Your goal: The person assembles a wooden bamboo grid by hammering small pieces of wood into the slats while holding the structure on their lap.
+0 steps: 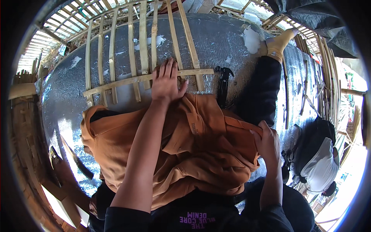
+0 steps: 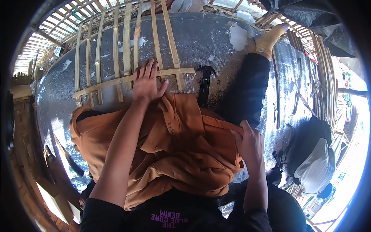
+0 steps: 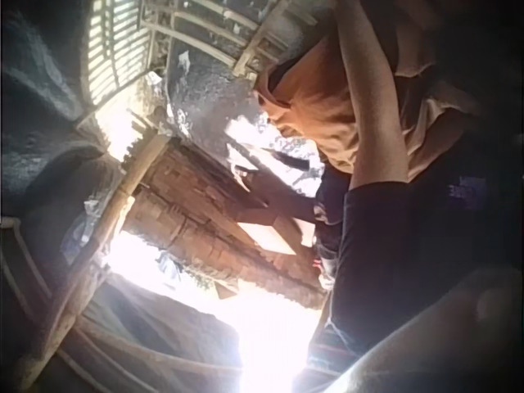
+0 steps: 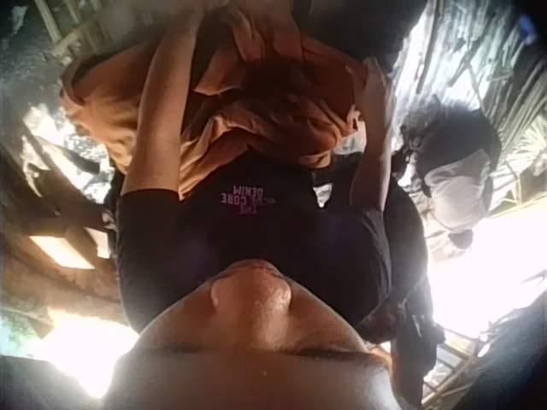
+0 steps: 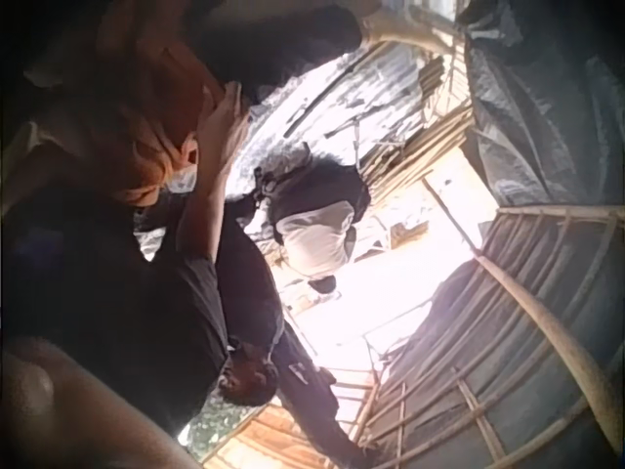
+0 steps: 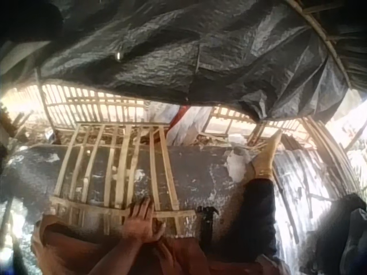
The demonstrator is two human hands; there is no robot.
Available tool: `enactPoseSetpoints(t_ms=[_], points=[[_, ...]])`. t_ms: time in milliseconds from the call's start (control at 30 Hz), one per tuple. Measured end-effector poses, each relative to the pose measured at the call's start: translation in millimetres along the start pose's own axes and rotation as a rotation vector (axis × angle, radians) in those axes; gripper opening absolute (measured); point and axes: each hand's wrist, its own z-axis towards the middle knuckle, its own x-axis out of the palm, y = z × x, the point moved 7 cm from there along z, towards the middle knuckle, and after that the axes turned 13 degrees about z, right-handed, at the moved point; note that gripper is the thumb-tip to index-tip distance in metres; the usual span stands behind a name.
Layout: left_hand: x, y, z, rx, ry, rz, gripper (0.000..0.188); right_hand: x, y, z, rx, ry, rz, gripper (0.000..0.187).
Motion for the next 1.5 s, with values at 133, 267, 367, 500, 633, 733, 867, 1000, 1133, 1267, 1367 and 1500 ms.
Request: enactPoseSetpoints(t_ms=[133,267,367,500,633,733,867,1000,1133,1267,1367,1500], points=[[0,-6,0,0.026,0.034,0.044,0.085,-7,-6,2,0.016,-0.061,0.035,0.026],[0,-3,6,0.113,0.257,0.017,0.097,-18,-22,1,0.055,-0.054,0.008,0.025],[0,1,14,0.185,0.476,0.049,0.102,-28,-27,0,0.017,-0.083,0.027,0.024],[-3,9,18,0.225,0.570,0.019,0.102,-23,-32,-5,0.049,-0.077,0.007,0.024],[-2,9,20,0.253,0.579,-0.010,0.099,-19,-33,-1,0.027,-0.055,0.001,0.025],[-2,11,20,0.268,0.558,-0.052,0.095,-22,-28,6,-0.030,-0.060,0.027,0.023],[-2,16,19,0.268,0.519,-0.098,0.089,-30,-30,7,-0.025,-0.193,0.048,0.021],[-7,16,18,0.267,0.498,-0.095,0.086,-35,-45,4,0.015,-0.117,0.081,0.020],[-4,19,17,0.288,0.476,-0.099,0.086,-32,-49,-2,-0.010,-0.151,0.057,0.021],[-6,12,4,0.202,0.261,-0.097,0.084,-23,-41,3,0.007,-0.019,0.059,0.027],[-6,11,-4,0.189,0.137,-0.066,0.083,-29,-23,10,0.041,0.136,-0.034,0.034],[-11,6,2,0.158,0.177,-0.057,0.084,-38,24,24,-0.118,0.096,-0.144,0.042]])
